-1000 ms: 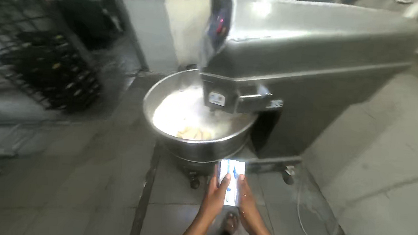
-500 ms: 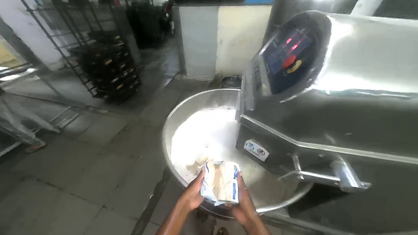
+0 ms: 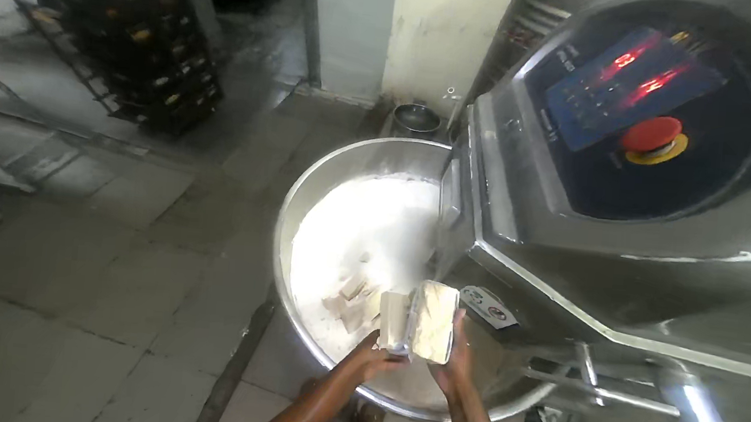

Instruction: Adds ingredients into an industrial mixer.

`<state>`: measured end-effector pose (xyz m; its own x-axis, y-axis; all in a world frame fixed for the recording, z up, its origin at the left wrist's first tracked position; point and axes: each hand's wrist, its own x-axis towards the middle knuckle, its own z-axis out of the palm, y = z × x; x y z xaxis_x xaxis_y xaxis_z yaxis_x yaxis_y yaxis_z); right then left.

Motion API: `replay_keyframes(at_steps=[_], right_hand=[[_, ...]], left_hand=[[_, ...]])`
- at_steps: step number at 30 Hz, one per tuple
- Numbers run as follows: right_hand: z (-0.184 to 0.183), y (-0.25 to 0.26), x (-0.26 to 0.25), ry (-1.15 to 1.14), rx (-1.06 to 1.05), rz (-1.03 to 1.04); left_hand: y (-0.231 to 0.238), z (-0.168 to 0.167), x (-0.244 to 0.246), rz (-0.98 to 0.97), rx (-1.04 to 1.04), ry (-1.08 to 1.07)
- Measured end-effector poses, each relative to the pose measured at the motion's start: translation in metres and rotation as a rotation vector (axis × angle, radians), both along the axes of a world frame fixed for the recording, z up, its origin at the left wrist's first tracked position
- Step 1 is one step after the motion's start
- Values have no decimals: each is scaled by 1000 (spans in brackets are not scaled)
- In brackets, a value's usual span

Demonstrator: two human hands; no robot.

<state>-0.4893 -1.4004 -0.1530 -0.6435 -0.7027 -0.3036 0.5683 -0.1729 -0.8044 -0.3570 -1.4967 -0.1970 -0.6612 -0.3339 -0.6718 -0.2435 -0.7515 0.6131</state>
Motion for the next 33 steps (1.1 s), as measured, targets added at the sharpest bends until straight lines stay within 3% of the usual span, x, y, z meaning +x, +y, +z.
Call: replay_keyframes(at_steps=[3, 6, 11, 13, 17, 21, 25, 29, 33], right_hand=[[5, 6, -5, 451, 294, 52], [15, 5, 5, 517, 345, 29], [3, -14, 28, 61, 109, -25], [-4, -25, 37, -18, 142, -30], [-23, -29, 44, 48, 271, -123], [-32, -27, 42, -272, 195, -154], [-58, -15, 21, 8, 489, -37], [-57, -9, 14, -39, 481, 1], [-58, 0, 7, -6, 491, -65]], left_hand=[[-22, -23, 7, 127, 75, -161], [-43, -19, 19, 218, 52, -148], [-50, 20, -3, -135, 86, 99], [-44, 34, -15, -67, 156, 123], [-37, 29, -26, 169, 79, -9], [-33, 24, -24, 287, -2, -93], [-34, 30, -27, 340, -209, -81], [-22, 42, -34, 220, -476, -5], [-25, 53, -39, 58, -1204, -18]])
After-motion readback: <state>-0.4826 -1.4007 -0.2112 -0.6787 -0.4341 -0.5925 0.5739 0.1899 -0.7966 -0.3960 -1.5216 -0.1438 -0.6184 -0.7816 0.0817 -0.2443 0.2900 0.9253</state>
